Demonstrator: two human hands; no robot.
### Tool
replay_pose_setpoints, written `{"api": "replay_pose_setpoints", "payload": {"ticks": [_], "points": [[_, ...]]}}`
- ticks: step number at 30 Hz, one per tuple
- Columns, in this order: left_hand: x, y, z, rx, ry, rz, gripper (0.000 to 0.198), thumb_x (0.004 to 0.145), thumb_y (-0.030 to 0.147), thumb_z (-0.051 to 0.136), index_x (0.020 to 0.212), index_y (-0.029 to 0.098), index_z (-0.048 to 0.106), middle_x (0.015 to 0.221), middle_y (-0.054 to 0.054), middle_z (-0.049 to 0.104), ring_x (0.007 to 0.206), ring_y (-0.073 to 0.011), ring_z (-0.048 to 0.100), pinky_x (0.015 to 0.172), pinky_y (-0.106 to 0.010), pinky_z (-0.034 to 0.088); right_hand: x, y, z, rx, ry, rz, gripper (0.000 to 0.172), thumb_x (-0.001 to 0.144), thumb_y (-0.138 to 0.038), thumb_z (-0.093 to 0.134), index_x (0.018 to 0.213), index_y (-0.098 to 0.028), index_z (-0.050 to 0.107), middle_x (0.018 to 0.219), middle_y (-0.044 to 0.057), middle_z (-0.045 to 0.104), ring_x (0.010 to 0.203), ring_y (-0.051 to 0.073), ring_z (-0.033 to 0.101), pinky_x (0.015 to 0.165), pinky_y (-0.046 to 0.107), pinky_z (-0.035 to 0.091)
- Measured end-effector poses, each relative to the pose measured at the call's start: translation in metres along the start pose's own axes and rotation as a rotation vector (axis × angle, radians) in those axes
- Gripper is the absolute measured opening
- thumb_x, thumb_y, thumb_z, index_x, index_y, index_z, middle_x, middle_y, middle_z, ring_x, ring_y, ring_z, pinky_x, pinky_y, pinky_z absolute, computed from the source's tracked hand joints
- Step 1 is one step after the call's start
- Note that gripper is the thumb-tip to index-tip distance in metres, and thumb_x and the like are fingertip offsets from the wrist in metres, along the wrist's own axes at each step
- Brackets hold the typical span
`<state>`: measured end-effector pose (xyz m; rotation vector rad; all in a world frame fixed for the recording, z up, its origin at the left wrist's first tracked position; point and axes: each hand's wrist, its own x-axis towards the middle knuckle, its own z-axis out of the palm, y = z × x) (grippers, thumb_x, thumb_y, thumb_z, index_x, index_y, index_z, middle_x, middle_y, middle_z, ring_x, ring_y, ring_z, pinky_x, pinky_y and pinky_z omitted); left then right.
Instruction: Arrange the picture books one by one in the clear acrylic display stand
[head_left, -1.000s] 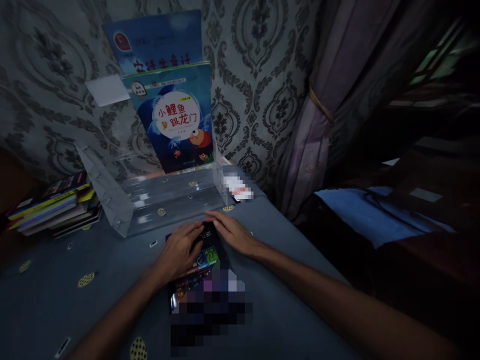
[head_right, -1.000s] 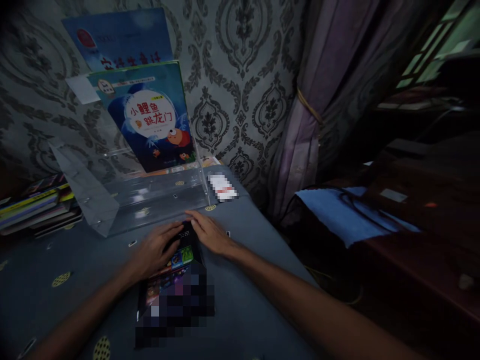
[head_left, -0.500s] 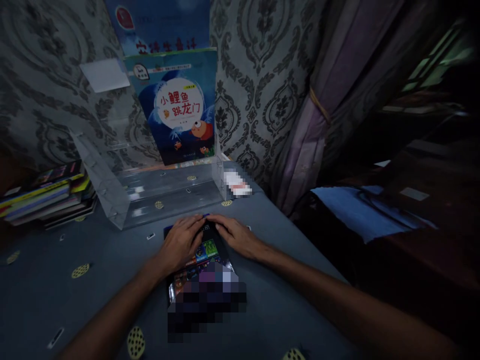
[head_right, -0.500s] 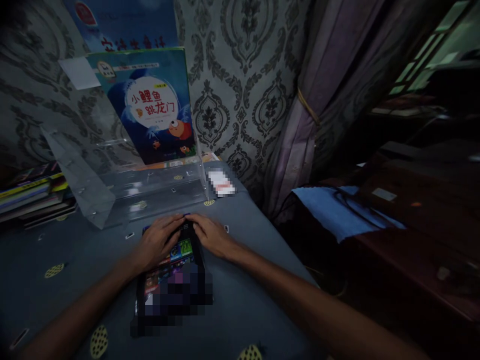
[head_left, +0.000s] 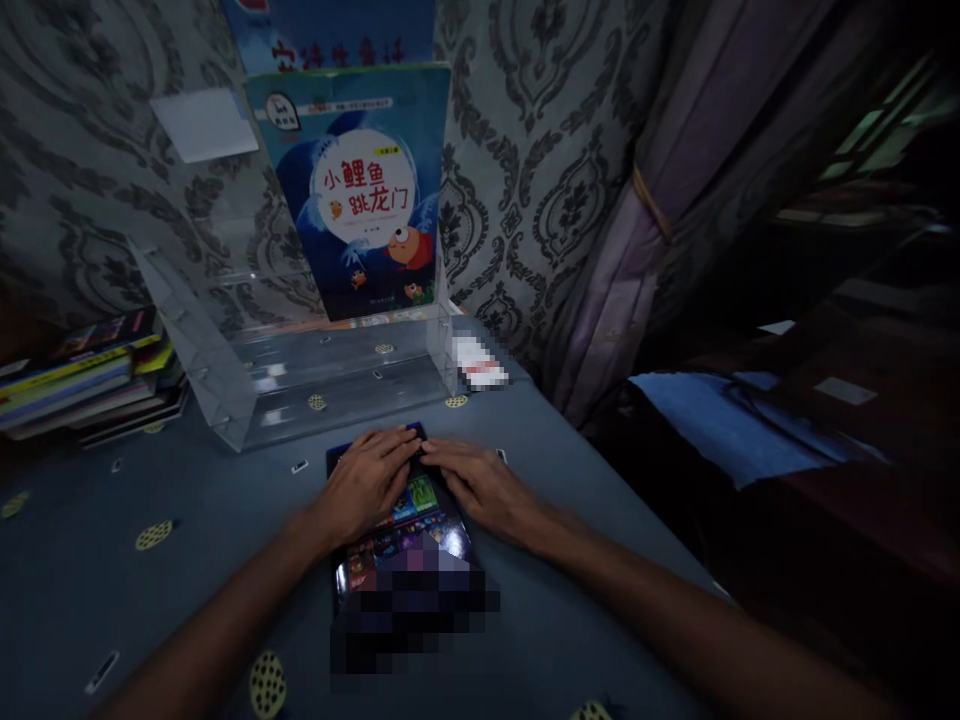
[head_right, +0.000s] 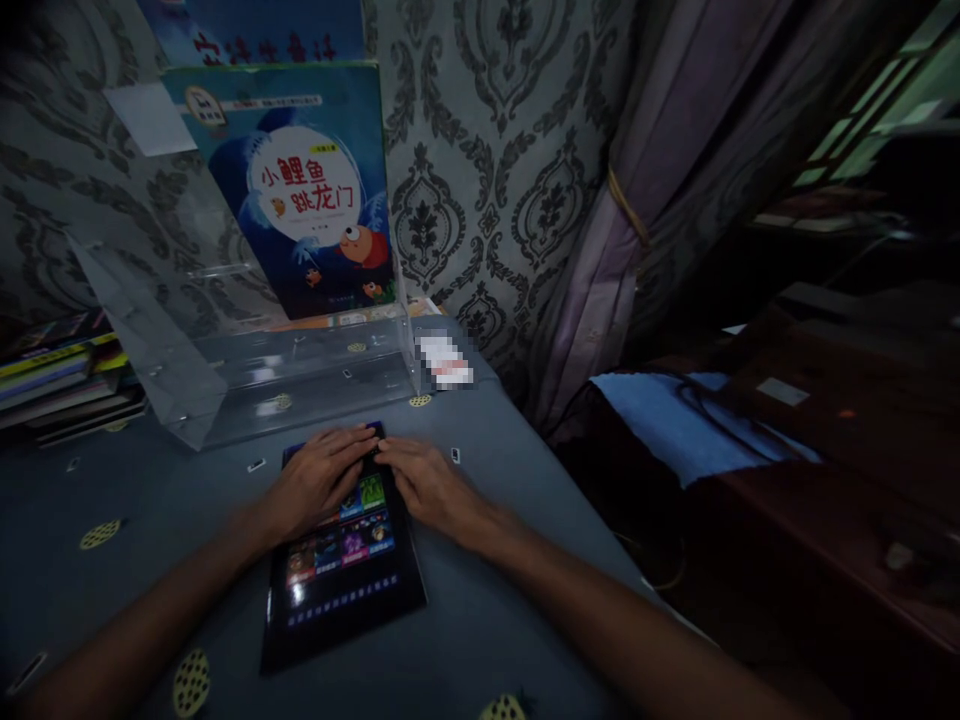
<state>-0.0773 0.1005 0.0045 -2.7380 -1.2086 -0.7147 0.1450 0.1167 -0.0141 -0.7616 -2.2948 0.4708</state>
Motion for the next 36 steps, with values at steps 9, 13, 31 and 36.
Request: {"api": "replay_pose_setpoints", "payload": {"ticks": [9, 13, 31, 36], "points": [[-0.001, 0.002, -0.003, 0.025, -0.09, -0.034, 0.037, 0.1, 0.022, 0.039, 0.133, 0.019, 0.056, 0.14, -0.01, 0.06, 0.131, -0.0221, 0.054, 0.111, -0.048, 0.04, 0.002, -0.004, -0.005, -0.026, 0.044, -0.026, 0.036, 0.087, -0.003, 0.048, 0.11, -0.018, 0.071, 0.113, 0.01, 0.074, 0.11, 0.022, 0.068, 0.097, 0.043, 0.056], [0.0, 0.003, -0.005, 0.045, -0.246, -0.052, 0.043, 0.103, 0.028, 0.034, 0.144, 0.02, 0.044, 0.153, -0.009, 0.045, 0.144, -0.0213, 0.038, 0.117, -0.052, 0.03, 0.003, -0.005, -0.006, -0.035, 0.05, -0.051, 0.034, 0.087, -0.003, 0.047, 0.106, -0.018, 0.071, 0.106, 0.01, 0.075, 0.105, 0.022, 0.069, 0.096, 0.044, 0.055], [-0.004, 0.005, -0.011, 0.013, -0.156, 0.062, 0.034, 0.1, 0.022, 0.046, 0.131, 0.023, 0.059, 0.138, -0.009, 0.061, 0.131, -0.0225, 0.055, 0.113, -0.053, 0.038, 0.004, -0.014, -0.013, -0.054, 0.013, -0.017, 0.031, 0.085, -0.002, 0.047, 0.097, -0.016, 0.072, 0.083, 0.007, 0.069, 0.081, 0.021, 0.064, 0.077, 0.035, 0.054], [-0.003, 0.012, -0.016, 0.045, -0.183, 0.056, 0.035, 0.1, 0.02, 0.045, 0.134, 0.022, 0.056, 0.141, -0.01, 0.059, 0.133, -0.0238, 0.053, 0.113, -0.053, 0.038, 0.004, -0.011, -0.013, -0.03, 0.017, -0.046, 0.032, 0.084, -0.001, 0.048, 0.099, -0.016, 0.072, 0.083, 0.006, 0.069, 0.081, 0.02, 0.063, 0.078, 0.034, 0.053]]}}
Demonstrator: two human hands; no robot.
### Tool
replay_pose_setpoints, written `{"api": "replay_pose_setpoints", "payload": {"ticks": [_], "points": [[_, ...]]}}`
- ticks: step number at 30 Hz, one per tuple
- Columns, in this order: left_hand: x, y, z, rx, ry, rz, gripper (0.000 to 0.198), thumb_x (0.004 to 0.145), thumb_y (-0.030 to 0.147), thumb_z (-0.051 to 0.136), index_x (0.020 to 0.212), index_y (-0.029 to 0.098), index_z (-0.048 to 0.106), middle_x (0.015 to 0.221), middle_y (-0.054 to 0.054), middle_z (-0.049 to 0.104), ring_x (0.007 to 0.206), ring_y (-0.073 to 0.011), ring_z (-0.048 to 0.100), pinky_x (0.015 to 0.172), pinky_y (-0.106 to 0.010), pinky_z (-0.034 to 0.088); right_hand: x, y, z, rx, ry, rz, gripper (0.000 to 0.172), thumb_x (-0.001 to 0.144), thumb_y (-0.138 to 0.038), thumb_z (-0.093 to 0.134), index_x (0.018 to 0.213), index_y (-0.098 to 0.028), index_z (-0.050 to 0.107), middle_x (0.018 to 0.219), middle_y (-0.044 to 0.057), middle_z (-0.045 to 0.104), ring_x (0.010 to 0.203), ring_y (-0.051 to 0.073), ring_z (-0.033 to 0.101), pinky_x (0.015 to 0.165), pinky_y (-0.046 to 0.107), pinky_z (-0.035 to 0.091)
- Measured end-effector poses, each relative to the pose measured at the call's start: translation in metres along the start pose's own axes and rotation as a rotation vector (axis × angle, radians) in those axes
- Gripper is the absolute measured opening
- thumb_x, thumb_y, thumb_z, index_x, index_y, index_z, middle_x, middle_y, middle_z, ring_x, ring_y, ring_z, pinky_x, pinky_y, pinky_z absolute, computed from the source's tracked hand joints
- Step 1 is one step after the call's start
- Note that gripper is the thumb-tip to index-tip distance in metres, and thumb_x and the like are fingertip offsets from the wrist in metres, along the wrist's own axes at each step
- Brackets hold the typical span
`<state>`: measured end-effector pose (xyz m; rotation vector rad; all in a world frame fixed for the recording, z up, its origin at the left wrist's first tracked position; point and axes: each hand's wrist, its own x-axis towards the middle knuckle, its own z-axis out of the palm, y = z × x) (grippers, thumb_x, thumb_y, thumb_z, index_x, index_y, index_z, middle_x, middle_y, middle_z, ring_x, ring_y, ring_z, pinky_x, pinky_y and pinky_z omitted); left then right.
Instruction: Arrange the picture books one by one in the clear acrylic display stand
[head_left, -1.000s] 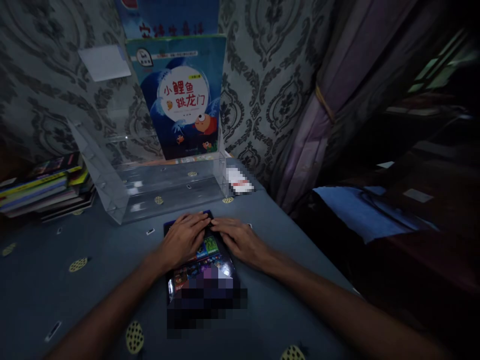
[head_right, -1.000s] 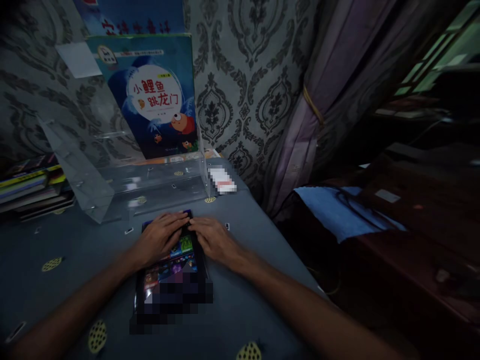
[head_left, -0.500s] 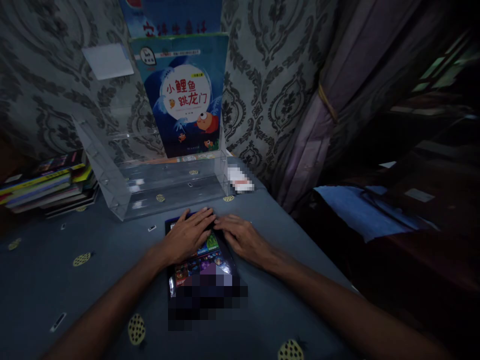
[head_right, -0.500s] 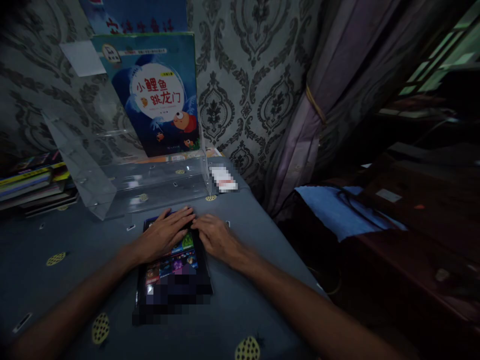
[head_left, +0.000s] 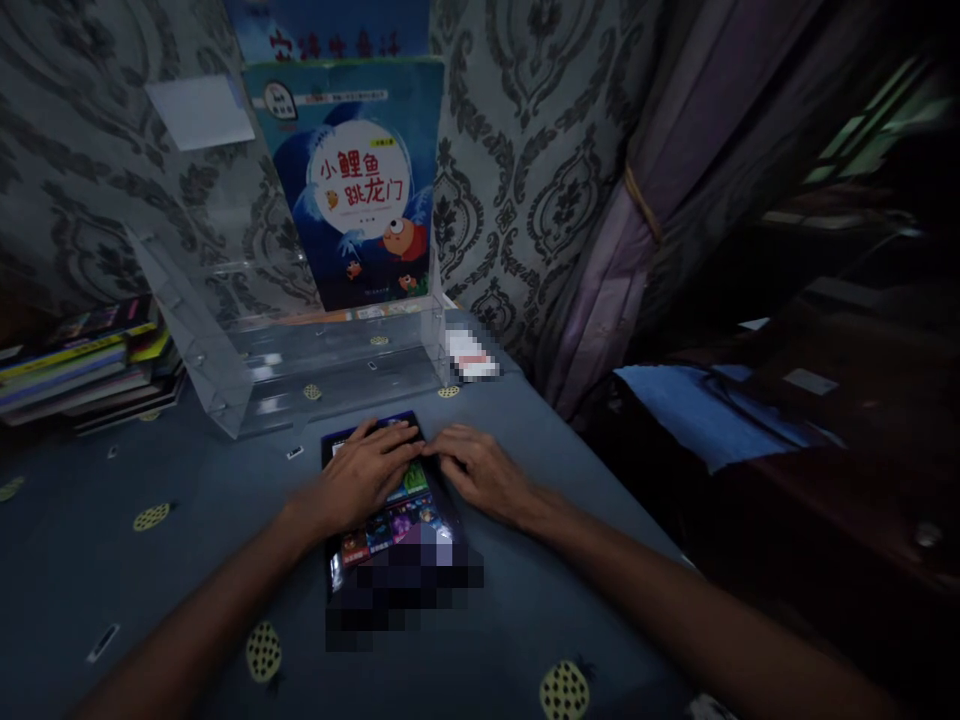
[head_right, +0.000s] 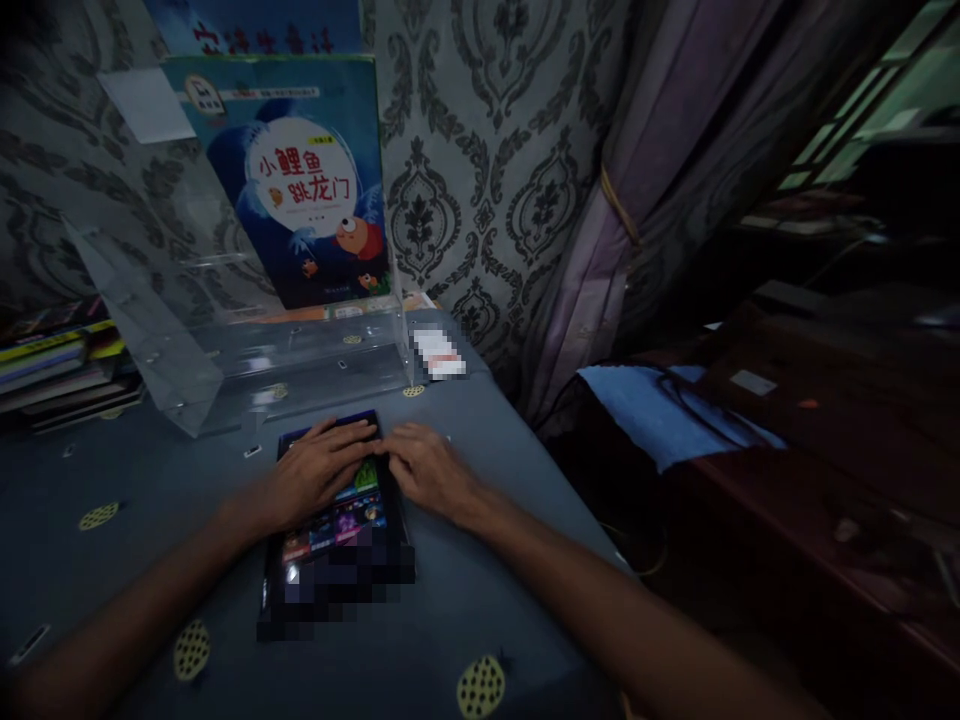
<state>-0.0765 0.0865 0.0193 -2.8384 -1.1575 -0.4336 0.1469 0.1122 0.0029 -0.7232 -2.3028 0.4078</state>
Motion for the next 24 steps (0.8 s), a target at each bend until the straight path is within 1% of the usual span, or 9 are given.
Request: {"api": "replay_pose_setpoints", "payload": {"ticks": [3, 7, 10, 12, 14, 16, 17, 19, 24], "points": [[-0.001, 0.006, -0.002, 0.057, -0.016, -0.001, 0.035, 0.101, 0.018, 0.044, 0.133, 0.021, 0.056, 0.138, -0.011, 0.06, 0.131, -0.0249, 0.054, 0.113, -0.054, 0.036, -0.001, 0.001, 0.0, 0.002, 0.0, 0.004, 0.031, 0.084, -0.002, 0.048, 0.098, -0.016, 0.072, 0.085, 0.006, 0.071, 0.082, 0.02, 0.064, 0.08, 0.035, 0.053], [-0.004, 0.015, -0.006, 0.036, -0.024, 0.003, 0.036, 0.101, 0.017, 0.041, 0.132, 0.024, 0.058, 0.131, -0.008, 0.065, 0.125, -0.0235, 0.058, 0.112, -0.052, 0.038, -0.001, -0.002, -0.003, 0.038, 0.001, 0.081, 0.029, 0.087, -0.005, 0.048, 0.1, -0.019, 0.071, 0.089, 0.005, 0.073, 0.086, 0.02, 0.066, 0.083, 0.035, 0.053], [-0.008, 0.024, -0.011, -0.031, -0.051, -0.024, 0.034, 0.103, 0.033, 0.042, 0.13, 0.024, 0.06, 0.134, -0.008, 0.063, 0.129, -0.025, 0.055, 0.11, -0.051, 0.04, -0.001, -0.005, -0.006, 0.103, 0.005, 0.157, 0.034, 0.089, -0.008, 0.048, 0.118, -0.018, 0.064, 0.095, 0.006, 0.074, 0.09, 0.02, 0.068, 0.084, 0.036, 0.053], [-0.011, 0.031, -0.014, -0.059, -0.112, -0.049, 0.049, 0.099, 0.053, 0.045, 0.137, 0.023, 0.056, 0.143, -0.01, 0.056, 0.136, -0.0305, 0.047, 0.111, -0.057, 0.037, -0.001, -0.007, -0.007, 0.142, 0.003, 0.186, 0.039, 0.09, -0.01, 0.047, 0.127, -0.017, 0.058, 0.095, 0.006, 0.074, 0.089, 0.019, 0.069, 0.083, 0.036, 0.054], [-0.016, 0.037, -0.015, -0.069, -0.195, -0.054, 0.08, 0.088, 0.073, 0.047, 0.149, 0.022, 0.041, 0.154, -0.015, 0.042, 0.144, -0.0377, 0.034, 0.111, -0.066, 0.031, -0.002, -0.008, -0.008, 0.154, -0.003, 0.189, 0.04, 0.091, -0.011, 0.046, 0.129, -0.017, 0.056, 0.096, 0.006, 0.074, 0.089, 0.019, 0.069, 0.084, 0.036, 0.054], [-0.02, 0.043, -0.014, -0.069, -0.269, -0.04, 0.106, 0.077, 0.085, 0.046, 0.156, 0.019, 0.022, 0.16, -0.019, 0.026, 0.149, -0.0423, 0.019, 0.11, -0.071, 0.026, -0.002, -0.008, -0.009, 0.142, -0.007, 0.182, 0.039, 0.092, -0.012, 0.045, 0.129, -0.018, 0.056, 0.098, 0.006, 0.074, 0.092, 0.02, 0.069, 0.086, 0.038, 0.054], [-0.021, 0.045, -0.013, -0.068, -0.296, -0.038, 0.112, 0.074, 0.087, 0.046, 0.158, 0.018, 0.016, 0.162, -0.021, 0.02, 0.15, -0.0432, 0.013, 0.11, -0.072, 0.024, -0.002, -0.008, -0.009, 0.137, -0.009, 0.181, 0.038, 0.092, -0.012, 0.045, 0.128, -0.019, 0.056, 0.099, 0.006, 0.074, 0.094, 0.02, 0.068, 0.087, 0.038, 0.054], [-0.021, 0.048, -0.012, -0.068, -0.329, -0.047, 0.115, 0.074, 0.087, 0.047, 0.158, 0.017, 0.011, 0.162, -0.022, 0.014, 0.15, -0.0433, 0.008, 0.111, -0.072, 0.022, -0.002, -0.009, -0.01, 0.145, -0.015, 0.189, 0.039, 0.092, -0.012, 0.045, 0.129, -0.02, 0.055, 0.1, 0.006, 0.074, 0.096, 0.02, 0.069, 0.088, 0.039, 0.054], [-0.015, 0.047, -0.015, -0.065, -0.376, -0.084, 0.108, 0.079, 0.075, 0.055, 0.158, 0.015, 0.013, 0.162, -0.022, 0.012, 0.15, -0.0437, 0.008, 0.112, -0.071, 0.023, -0.003, -0.008, -0.009, 0.165, -0.033, 0.207, 0.041, 0.094, -0.016, 0.045, 0.134, -0.02, 0.052, 0.109, 0.008, 0.072, 0.102, 0.021, 0.068, 0.091, 0.041, 0.055]]}}
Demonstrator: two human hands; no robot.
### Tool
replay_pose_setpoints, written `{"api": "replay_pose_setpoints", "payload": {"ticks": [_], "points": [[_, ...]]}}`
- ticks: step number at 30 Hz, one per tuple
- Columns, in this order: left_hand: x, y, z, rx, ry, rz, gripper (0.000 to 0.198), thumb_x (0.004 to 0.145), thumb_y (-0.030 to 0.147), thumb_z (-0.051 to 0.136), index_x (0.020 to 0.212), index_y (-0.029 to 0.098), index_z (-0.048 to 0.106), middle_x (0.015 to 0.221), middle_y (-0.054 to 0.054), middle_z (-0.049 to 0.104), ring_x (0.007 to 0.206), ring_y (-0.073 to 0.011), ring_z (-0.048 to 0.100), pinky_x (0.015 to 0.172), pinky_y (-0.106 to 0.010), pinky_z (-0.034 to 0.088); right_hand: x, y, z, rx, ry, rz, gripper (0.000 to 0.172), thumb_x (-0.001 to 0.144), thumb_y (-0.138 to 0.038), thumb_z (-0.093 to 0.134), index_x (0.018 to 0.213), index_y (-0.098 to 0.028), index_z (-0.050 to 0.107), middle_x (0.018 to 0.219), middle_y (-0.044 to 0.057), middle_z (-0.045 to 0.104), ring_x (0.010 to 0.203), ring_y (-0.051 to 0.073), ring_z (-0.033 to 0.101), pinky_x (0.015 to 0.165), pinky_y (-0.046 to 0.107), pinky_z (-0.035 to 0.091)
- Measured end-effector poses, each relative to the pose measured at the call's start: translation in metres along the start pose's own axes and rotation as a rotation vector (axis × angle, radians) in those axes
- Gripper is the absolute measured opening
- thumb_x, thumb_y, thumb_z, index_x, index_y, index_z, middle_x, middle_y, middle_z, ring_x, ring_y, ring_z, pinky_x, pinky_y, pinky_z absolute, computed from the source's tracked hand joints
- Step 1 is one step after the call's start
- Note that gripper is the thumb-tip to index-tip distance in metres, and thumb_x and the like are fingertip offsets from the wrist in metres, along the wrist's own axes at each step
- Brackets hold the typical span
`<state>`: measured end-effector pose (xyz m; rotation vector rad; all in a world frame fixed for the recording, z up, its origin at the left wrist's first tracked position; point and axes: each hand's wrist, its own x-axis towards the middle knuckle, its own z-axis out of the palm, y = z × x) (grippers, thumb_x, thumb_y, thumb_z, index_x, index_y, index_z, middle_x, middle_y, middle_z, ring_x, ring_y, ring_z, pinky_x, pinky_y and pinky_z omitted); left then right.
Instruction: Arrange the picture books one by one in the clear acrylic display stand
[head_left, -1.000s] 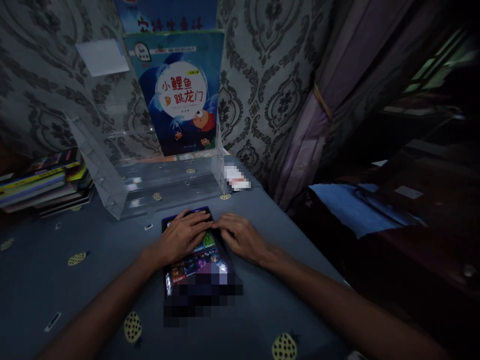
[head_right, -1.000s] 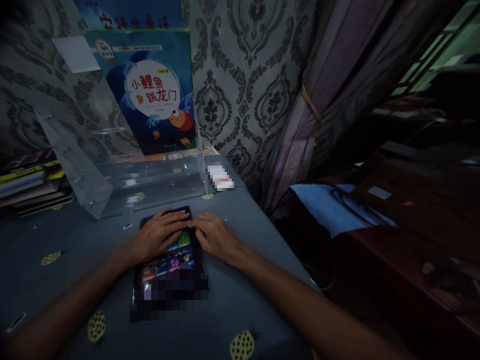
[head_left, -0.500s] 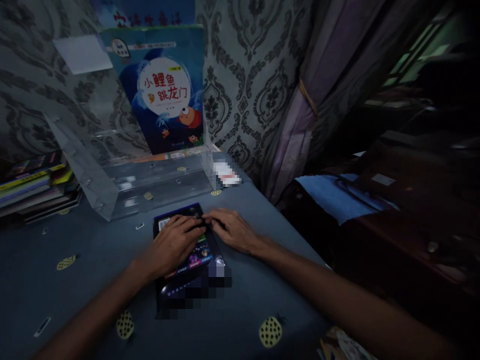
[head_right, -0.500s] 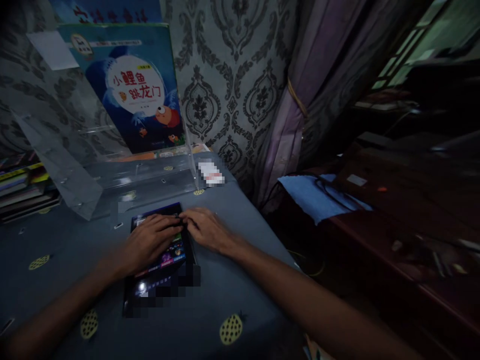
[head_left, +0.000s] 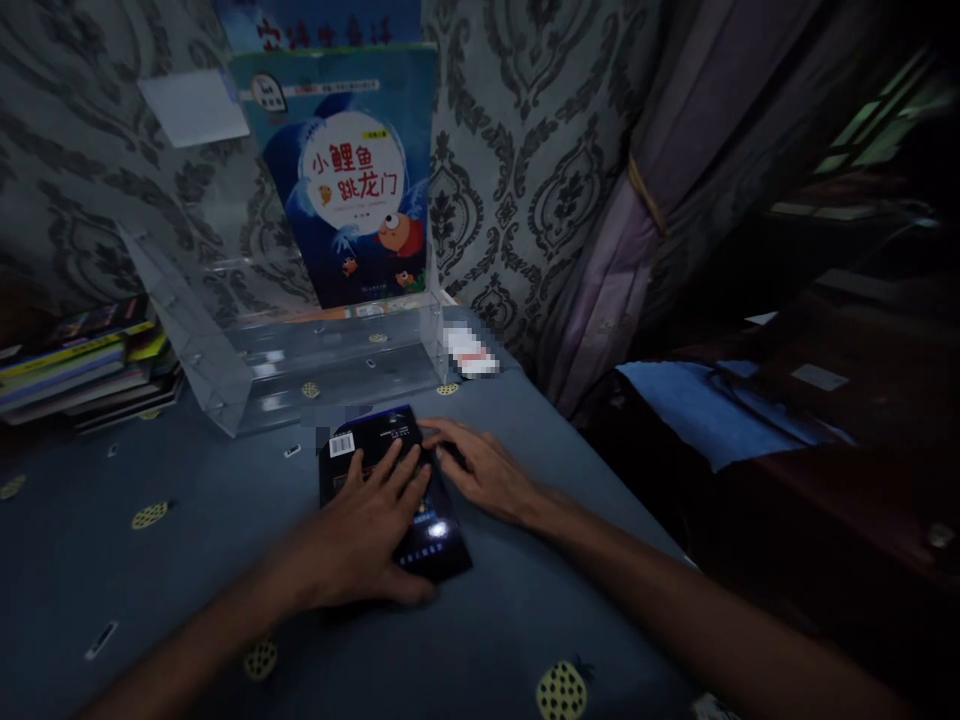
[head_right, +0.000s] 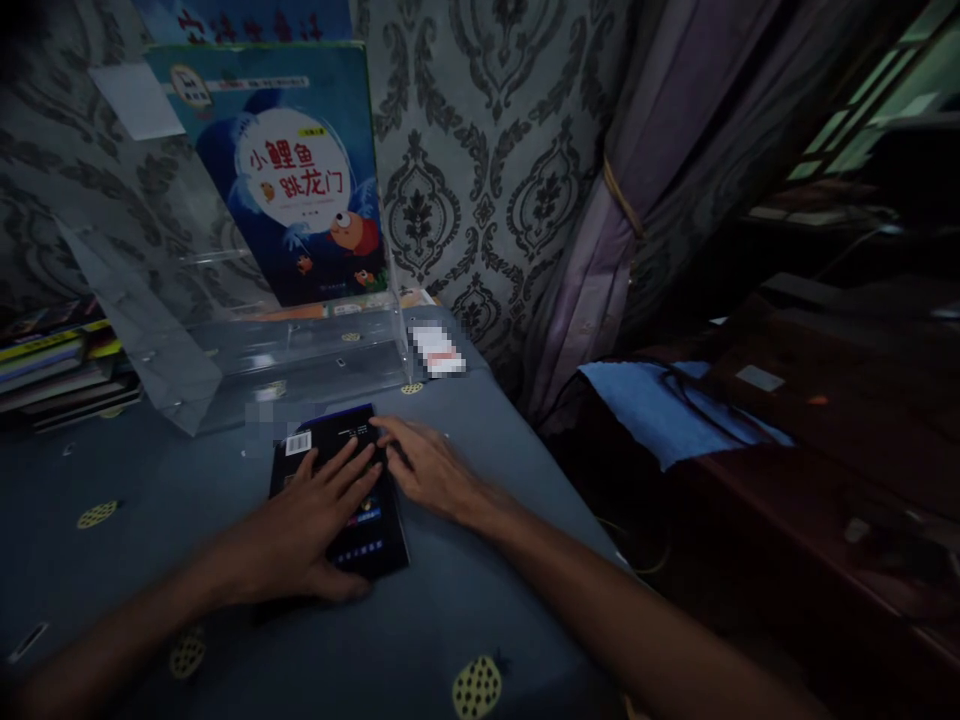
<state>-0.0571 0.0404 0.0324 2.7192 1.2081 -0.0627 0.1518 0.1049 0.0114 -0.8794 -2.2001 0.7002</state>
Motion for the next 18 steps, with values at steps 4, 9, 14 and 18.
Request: {"api": "replay_pose_setpoints", "payload": {"ticks": [4, 9, 14, 18], "points": [[0.001, -0.009, -0.004, 0.006, 0.017, 0.007, 0.088, 0.09, 0.063, 0.052, 0.157, 0.016, 0.018, 0.162, -0.019, 0.017, 0.151, -0.0394, 0.011, 0.114, -0.068, 0.021, -0.002, 0.007, 0.004, -0.07, -0.032, -0.073, 0.044, 0.096, -0.017, 0.044, 0.139, -0.021, 0.049, 0.127, 0.01, 0.066, 0.121, 0.023, 0.06, 0.103, 0.046, 0.05], [0.0, -0.017, -0.002, 0.012, 0.081, 0.032, 0.079, 0.094, 0.061, 0.048, 0.157, 0.02, 0.02, 0.162, -0.017, 0.021, 0.15, -0.0374, 0.017, 0.114, -0.065, 0.025, -0.003, 0.014, 0.006, -0.102, -0.063, -0.088, 0.041, 0.099, -0.02, 0.041, 0.139, -0.022, 0.05, 0.135, 0.011, 0.061, 0.127, 0.023, 0.056, 0.106, 0.049, 0.047], [0.0, -0.019, -0.002, -0.001, 0.099, 0.032, 0.08, 0.092, 0.066, 0.047, 0.155, 0.02, 0.027, 0.161, -0.017, 0.026, 0.149, -0.0387, 0.021, 0.113, -0.068, 0.025, 0.001, 0.007, 0.003, -0.02, -0.049, -0.063, 0.038, 0.097, -0.018, 0.042, 0.134, -0.021, 0.054, 0.124, 0.009, 0.068, 0.117, 0.021, 0.062, 0.101, 0.045, 0.051], [-0.002, -0.017, -0.003, -0.006, 0.097, 0.047, 0.07, 0.095, 0.061, 0.047, 0.153, 0.024, 0.032, 0.16, -0.013, 0.032, 0.147, -0.0366, 0.027, 0.114, -0.065, 0.025, 0.003, 0.001, 0.001, 0.039, -0.009, -0.002, 0.034, 0.096, -0.019, 0.046, 0.127, -0.019, 0.06, 0.109, 0.007, 0.073, 0.099, 0.019, 0.068, 0.089, 0.04, 0.055]]}}
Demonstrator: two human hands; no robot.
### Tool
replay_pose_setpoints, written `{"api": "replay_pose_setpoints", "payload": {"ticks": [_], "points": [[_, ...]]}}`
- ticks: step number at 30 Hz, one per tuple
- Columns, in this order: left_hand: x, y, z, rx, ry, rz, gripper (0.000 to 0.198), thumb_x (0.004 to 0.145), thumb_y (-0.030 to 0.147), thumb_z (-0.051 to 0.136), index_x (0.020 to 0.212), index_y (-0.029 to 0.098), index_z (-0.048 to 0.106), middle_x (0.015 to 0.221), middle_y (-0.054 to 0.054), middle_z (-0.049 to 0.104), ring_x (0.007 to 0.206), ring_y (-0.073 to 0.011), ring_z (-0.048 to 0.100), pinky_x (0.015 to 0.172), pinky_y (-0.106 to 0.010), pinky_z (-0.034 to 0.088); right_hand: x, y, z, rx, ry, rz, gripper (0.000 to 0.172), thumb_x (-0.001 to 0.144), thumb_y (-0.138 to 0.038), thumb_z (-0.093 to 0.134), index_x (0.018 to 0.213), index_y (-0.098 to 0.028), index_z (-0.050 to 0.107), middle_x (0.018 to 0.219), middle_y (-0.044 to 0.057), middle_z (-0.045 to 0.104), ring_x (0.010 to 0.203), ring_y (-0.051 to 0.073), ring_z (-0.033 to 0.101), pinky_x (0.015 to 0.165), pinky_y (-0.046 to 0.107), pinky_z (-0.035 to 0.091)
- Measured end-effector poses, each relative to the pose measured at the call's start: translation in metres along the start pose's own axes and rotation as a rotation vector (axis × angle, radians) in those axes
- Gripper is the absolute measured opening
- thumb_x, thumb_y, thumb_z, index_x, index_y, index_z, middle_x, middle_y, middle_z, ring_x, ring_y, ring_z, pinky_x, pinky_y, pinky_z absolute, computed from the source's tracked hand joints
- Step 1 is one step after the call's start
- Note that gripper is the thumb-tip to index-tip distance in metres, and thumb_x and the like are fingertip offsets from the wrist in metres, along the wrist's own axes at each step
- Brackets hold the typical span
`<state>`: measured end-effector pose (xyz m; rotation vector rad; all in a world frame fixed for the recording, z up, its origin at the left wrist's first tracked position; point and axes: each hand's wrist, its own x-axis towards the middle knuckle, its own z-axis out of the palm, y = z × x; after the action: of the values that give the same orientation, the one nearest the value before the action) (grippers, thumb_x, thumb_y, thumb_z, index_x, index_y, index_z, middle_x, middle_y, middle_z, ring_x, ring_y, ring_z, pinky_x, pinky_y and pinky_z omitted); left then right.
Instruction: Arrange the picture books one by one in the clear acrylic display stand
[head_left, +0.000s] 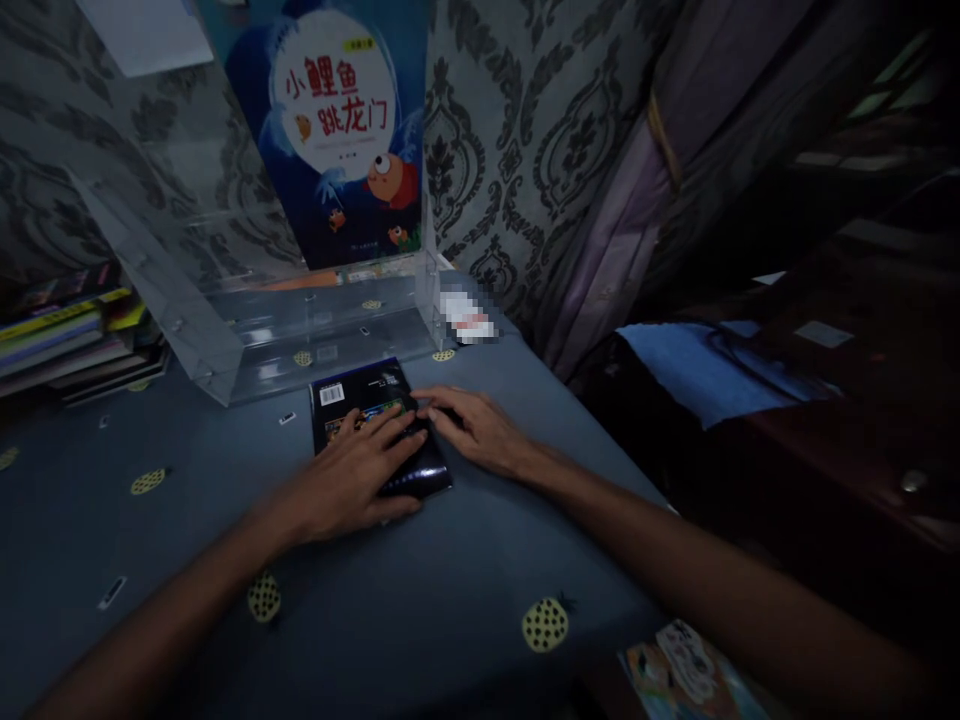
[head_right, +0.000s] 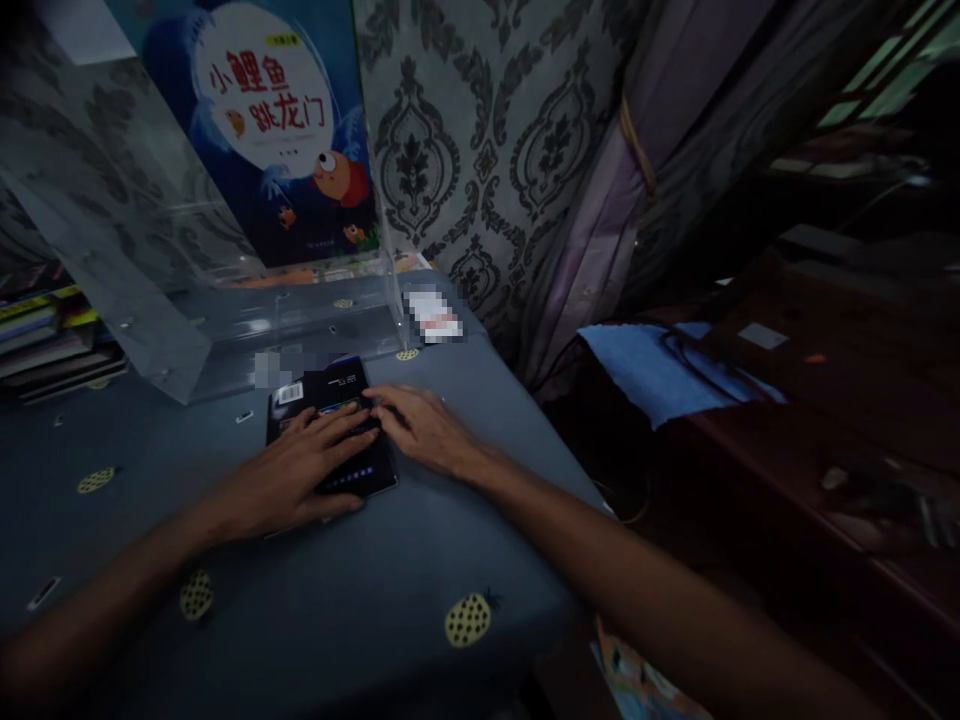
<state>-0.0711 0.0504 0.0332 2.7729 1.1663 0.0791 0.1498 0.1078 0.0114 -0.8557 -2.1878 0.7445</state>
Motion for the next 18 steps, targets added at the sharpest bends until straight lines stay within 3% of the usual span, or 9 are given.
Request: {"api": "replay_pose_setpoints", "payload": {"ticks": [8, 14, 18], "points": [[-0.001, 0.012, -0.005, 0.041, 0.039, 0.035, 0.054, 0.099, 0.051, 0.045, 0.145, 0.022, 0.044, 0.15, -0.012, 0.046, 0.14, -0.0334, 0.04, 0.114, -0.056, 0.032, 0.001, 0.001, 0.002, -0.079, 0.018, -0.07, 0.03, 0.095, -0.017, 0.046, 0.117, -0.016, 0.065, 0.099, 0.008, 0.074, 0.093, 0.019, 0.068, 0.085, 0.035, 0.053], [0.003, 0.025, -0.015, 0.036, 0.042, 0.087, 0.037, 0.102, 0.038, 0.043, 0.13, 0.019, 0.057, 0.128, -0.011, 0.06, 0.124, -0.0281, 0.054, 0.104, -0.046, 0.045, -0.001, -0.005, 0.001, -0.032, 0.022, -0.022, 0.03, 0.091, -0.016, 0.048, 0.112, -0.017, 0.069, 0.086, 0.002, 0.074, 0.07, 0.013, 0.065, 0.066, 0.024, 0.048], [0.006, 0.031, -0.017, 0.083, 0.016, 0.116, 0.029, 0.1, 0.028, 0.048, 0.123, 0.016, 0.061, 0.119, -0.011, 0.061, 0.113, -0.0269, 0.058, 0.098, -0.046, 0.049, -0.002, -0.007, -0.001, -0.01, -0.008, 0.0, 0.029, 0.09, -0.015, 0.049, 0.109, -0.016, 0.071, 0.072, 0.0, 0.071, 0.057, 0.01, 0.058, 0.057, 0.022, 0.04]]}}
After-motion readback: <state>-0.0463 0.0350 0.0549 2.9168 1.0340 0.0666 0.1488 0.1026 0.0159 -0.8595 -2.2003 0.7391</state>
